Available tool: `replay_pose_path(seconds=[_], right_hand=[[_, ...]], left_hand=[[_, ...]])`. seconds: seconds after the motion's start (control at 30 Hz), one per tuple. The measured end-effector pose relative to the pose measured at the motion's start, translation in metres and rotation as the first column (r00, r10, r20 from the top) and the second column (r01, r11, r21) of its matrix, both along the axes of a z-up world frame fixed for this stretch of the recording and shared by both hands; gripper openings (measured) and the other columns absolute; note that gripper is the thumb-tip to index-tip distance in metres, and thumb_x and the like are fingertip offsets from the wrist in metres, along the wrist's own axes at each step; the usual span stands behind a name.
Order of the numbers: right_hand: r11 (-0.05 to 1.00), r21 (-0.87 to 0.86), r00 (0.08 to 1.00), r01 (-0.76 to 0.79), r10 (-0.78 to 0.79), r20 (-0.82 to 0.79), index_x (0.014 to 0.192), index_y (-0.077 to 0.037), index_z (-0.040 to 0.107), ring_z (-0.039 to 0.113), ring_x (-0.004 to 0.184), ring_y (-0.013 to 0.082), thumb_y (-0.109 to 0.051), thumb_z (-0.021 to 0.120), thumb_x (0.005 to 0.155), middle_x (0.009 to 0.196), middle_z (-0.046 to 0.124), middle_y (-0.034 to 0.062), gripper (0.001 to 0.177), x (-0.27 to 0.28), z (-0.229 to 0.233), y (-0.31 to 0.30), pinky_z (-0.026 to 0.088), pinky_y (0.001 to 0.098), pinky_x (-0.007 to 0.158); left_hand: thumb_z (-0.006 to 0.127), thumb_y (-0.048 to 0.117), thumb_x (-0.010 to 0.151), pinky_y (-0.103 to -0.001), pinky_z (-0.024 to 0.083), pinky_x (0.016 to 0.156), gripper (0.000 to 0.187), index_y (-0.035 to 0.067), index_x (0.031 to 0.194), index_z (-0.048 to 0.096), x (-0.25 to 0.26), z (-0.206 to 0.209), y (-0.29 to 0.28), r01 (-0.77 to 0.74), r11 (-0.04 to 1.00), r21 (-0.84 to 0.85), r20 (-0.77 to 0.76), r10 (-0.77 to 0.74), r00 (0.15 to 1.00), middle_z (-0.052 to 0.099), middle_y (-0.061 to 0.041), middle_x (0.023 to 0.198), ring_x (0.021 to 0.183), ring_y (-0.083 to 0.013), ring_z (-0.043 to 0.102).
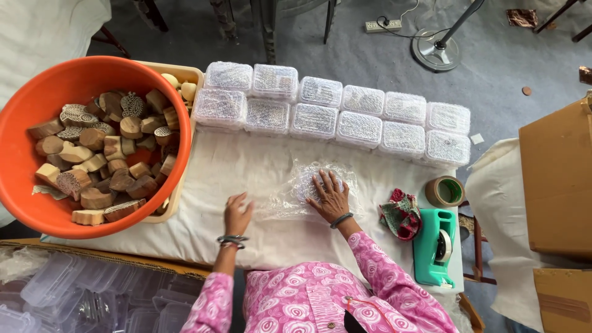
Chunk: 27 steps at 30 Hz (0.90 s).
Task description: The person places a wooden block into a plastic container, wraps the container in bubble wrap, and secures the package with tape from a dispenser. They then wipe another wooden block with a cloth.
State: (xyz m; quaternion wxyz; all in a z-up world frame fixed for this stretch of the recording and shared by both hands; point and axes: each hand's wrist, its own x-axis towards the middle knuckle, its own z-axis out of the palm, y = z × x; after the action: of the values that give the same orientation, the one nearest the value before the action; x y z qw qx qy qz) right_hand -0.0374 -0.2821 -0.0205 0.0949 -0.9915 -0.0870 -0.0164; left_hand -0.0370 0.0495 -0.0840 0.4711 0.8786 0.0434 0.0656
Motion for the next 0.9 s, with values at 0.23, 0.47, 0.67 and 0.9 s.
replay_pose_path(seconds=[0.23,0.47,0.67,0.9], right_hand=[[1.0,-0.004,1.0,0.002,-0.002,0.008,0.159,-0.026,0.034,0.022,0.153,0.0281,-0.07,0.052,0.091,0.167,0.026,0.0025,0.083,0.0,0.005,0.001,0.016,0.0591,0.117],[1.0,0.015,1.0,-0.003,0.002,0.027,0.158,-0.026,0.035,0.022,0.153,0.0285,-0.069,0.052,0.091,0.167,0.026,0.0022,0.082,0.001,0.006,0.001,0.017,0.059,0.116],[1.0,0.016,1.0,-0.001,0.001,0.007,0.158,-0.026,0.037,0.02,0.154,0.0272,-0.07,0.05,0.092,0.167,0.025,0.0019,0.08,0.0,0.004,0.0,0.017,0.0593,0.116],[1.0,0.01,1.0,-0.006,0.006,-0.014,0.157,-0.027,0.038,0.019,0.154,0.026,-0.069,0.052,0.091,0.167,0.025,0.0009,0.079,0.001,0.007,0.001,0.017,0.0583,0.116]], left_hand=[[0.08,0.02,0.077,-0.043,0.05,0.098,0.051,0.003,0.123,0.068,0.058,0.035,-0.113,0.257,0.947,0.194,-0.008,-0.261,0.965,0.062,-0.016,0.128,0.117,-0.0348,0.058],[0.076,0.023,0.083,-0.043,0.053,0.093,0.036,0.01,0.116,0.071,0.088,0.038,-0.136,0.302,0.865,0.401,-0.171,-0.253,0.952,0.066,-0.008,0.117,0.114,-0.0292,0.062],[0.068,0.023,0.094,-0.045,0.055,0.084,0.014,0.011,0.094,0.076,0.096,0.017,-0.133,0.28,0.884,0.375,-0.113,-0.257,0.96,0.07,-0.009,0.101,0.098,-0.032,0.068],[0.072,0.021,0.087,-0.048,0.056,0.077,0.013,0.01,0.087,0.079,0.108,0.015,-0.136,0.087,0.965,0.246,-0.145,-0.052,0.988,0.074,-0.015,0.094,0.086,-0.038,0.07]])
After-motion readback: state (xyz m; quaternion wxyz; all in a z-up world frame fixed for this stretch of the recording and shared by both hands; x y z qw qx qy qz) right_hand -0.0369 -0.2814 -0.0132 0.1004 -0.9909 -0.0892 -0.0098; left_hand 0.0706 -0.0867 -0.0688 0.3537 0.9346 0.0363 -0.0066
